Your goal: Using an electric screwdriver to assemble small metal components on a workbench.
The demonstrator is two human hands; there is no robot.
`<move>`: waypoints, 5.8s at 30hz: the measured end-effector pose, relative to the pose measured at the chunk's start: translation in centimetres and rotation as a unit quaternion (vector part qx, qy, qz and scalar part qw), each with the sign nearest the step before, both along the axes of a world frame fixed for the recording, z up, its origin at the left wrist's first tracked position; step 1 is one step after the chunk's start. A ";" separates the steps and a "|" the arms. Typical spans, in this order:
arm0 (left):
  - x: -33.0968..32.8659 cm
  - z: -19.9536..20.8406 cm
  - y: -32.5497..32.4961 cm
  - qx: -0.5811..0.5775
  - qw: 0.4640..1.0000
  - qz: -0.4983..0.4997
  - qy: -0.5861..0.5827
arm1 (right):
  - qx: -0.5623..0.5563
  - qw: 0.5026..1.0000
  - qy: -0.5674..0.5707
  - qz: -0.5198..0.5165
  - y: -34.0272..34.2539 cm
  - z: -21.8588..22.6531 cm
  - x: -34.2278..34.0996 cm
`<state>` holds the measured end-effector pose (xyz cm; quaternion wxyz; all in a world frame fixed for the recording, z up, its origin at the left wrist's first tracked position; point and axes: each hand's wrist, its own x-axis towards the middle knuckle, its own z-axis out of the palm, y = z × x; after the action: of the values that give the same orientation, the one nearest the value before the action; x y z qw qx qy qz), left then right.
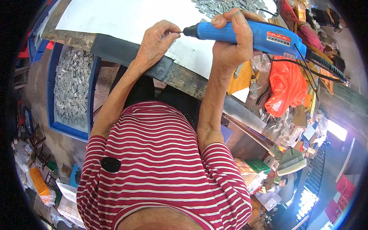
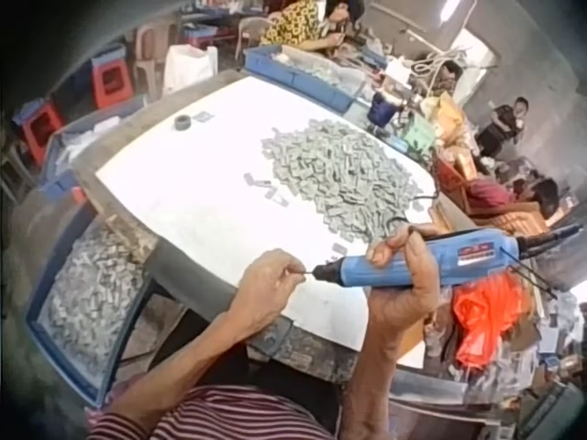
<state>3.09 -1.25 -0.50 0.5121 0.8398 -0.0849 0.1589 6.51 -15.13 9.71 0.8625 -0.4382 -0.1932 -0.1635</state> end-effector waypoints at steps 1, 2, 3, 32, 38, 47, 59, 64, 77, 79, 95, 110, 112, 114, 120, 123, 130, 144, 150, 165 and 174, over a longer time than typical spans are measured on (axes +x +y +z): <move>0.0 0.1 0.0 -0.002 1.000 0.001 -0.005 | 0.000 1.000 0.000 0.001 0.2 0.2 0.0; -0.1 0.2 0.0 -0.005 1.000 0.001 -0.010 | -0.019 1.000 -0.006 -0.006 0.3 0.4 0.0; -0.1 0.1 -0.1 -0.006 1.000 0.001 -0.010 | -0.038 0.999 -0.013 -0.013 0.3 0.5 0.0; -0.3 0.0 -0.2 -0.020 0.999 0.030 -0.040 | -0.086 0.996 -0.004 0.024 0.2 1.1 0.4; -0.3 0.1 -0.1 -0.015 0.999 0.020 -0.028 | -0.111 0.994 -0.021 0.008 0.3 1.1 0.3; -0.4 0.4 0.0 -0.016 0.999 0.022 -0.027 | -0.080 0.997 0.002 0.016 -0.1 0.9 0.6; -0.4 0.3 0.0 -0.013 1.000 0.015 -0.017 | -0.088 0.996 0.004 0.011 -0.1 1.0 0.6; -0.4 0.1 0.0 -0.007 1.000 0.012 -0.025 | -0.089 0.996 0.011 0.017 -0.1 0.9 0.7; -0.3 0.0 -0.1 0.025 0.998 0.016 -0.053 | -0.116 0.992 -0.007 0.042 0.0 0.9 1.0; -0.3 0.0 -0.1 0.023 0.998 0.016 -0.051 | -0.115 0.993 0.001 0.037 0.0 1.0 1.0; -0.3 -0.2 -0.1 0.041 0.998 0.021 -0.042 | -0.112 0.993 0.017 0.036 0.2 0.9 1.2; 0.1 1.8 1.0 -0.055 0.998 0.013 -0.008 | -0.073 0.997 -0.003 0.005 0.7 2.3 0.1; 1.3 2.1 1.6 -0.005 0.998 0.059 -0.015 | -0.067 0.998 0.000 -0.006 0.5 2.4 0.0; 3.4 1.4 2.6 0.053 0.990 0.097 -0.085 | -0.063 0.998 -0.004 -0.003 0.5 2.3 -0.1; 8.8 0.5 3.8 0.214 0.956 0.161 -0.118 | -0.063 0.998 0.014 -0.003 -0.1 2.0 -0.3; 9.8 0.4 3.6 0.289 0.939 0.148 -0.112 | -0.056 0.998 0.030 -0.012 -0.3 2.0 -0.5; 10.1 -0.1 3.9 0.337 0.920 0.150 -0.131 | -0.056 0.998 0.034 -0.003 -0.5 1.7 -0.5; 3.9 0.0 5.8 0.261 0.960 0.016 -0.102 | -0.084 0.995 0.050 -0.021 -0.1 1.0 -0.7; 2.8 1.0 4.7 0.285 0.952 0.085 -0.072 | -0.077 0.995 0.058 -0.017 -0.2 0.9 -0.5; 2.3 0.0 4.2 0.169 0.984 0.029 -0.052 | -0.076 0.995 0.050 -0.026 0.4 1.2 -0.3; 1.7 -0.2 4.2 0.163 0.983 0.063 -0.048 | -0.101 0.995 -0.008 -0.003 2.2 0.8 1.0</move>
<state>4.75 2.96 -0.66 0.3526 0.9072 -0.0813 0.2145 7.47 -12.90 10.52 0.8119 -0.5220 -0.2147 -0.1491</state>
